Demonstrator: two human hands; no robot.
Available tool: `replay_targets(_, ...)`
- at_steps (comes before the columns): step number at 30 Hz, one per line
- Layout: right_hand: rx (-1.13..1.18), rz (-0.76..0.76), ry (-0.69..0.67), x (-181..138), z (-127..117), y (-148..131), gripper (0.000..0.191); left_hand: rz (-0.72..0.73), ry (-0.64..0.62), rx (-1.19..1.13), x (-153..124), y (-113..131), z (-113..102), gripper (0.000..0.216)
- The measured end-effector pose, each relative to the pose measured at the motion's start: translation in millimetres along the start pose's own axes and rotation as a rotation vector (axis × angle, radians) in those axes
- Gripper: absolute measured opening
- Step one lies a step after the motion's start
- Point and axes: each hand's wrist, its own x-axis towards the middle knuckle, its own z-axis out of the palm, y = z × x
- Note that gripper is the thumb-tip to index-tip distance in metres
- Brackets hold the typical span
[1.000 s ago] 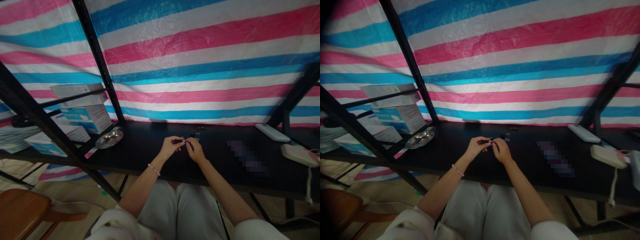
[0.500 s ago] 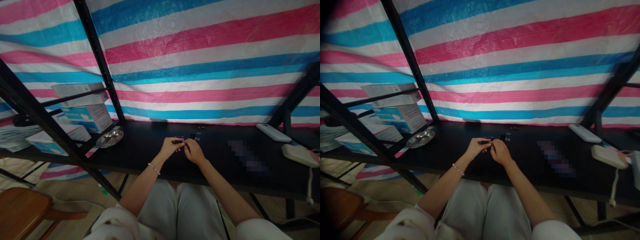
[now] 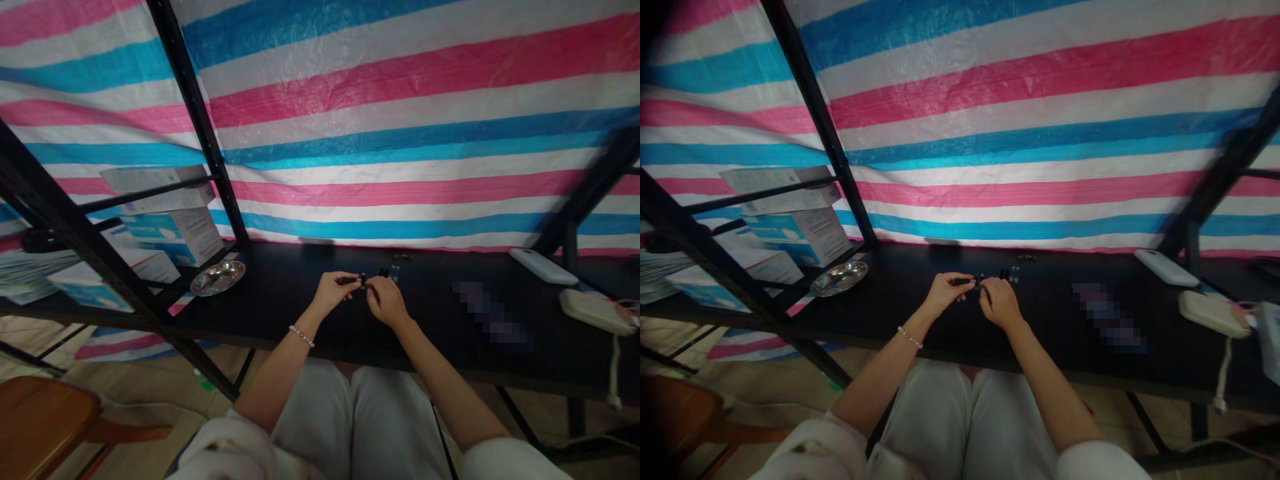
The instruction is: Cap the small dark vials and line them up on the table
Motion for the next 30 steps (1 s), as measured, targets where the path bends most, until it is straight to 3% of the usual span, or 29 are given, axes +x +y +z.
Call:
replay_targets(3, -0.031, 0.078, 0.076, -0.7, -0.2, 5.7, 0.016, -0.028, 0.172, 0.119, 12.8, -6.3, -17.4, 0.033)
replay_targets(5, -0.039, 0.11, 0.108, -1.7, -0.1, 9.2, 0.017, -0.068, 0.206, 0.209, 22.0, -14.7, -27.3, 0.027)
replay_targets(8, -0.034, 0.141, 0.139, -2.5, -0.4, 11.9, 0.017, -0.136, 0.119, 0.404, 32.7, -28.4, -33.7, 0.019)
replay_targets(13, -0.017, 0.169, 0.166, -2.7, -0.8, 12.7, 0.013, -0.166, -0.022, 0.615, 42.8, -38.5, -27.0, 0.008)
replay_targets(19, 0.009, 0.211, 0.208, -7.0, 5.3, 19.5, 0.032, -0.212, 0.005, 0.507, 45.3, -38.5, -21.2, 0.014)
replay_targets(30, 0.022, 0.22, 0.221, -8.3, 7.3, 21.0, 0.035, -0.219, -0.007, 0.497, 45.8, -42.7, -24.3, 0.018)
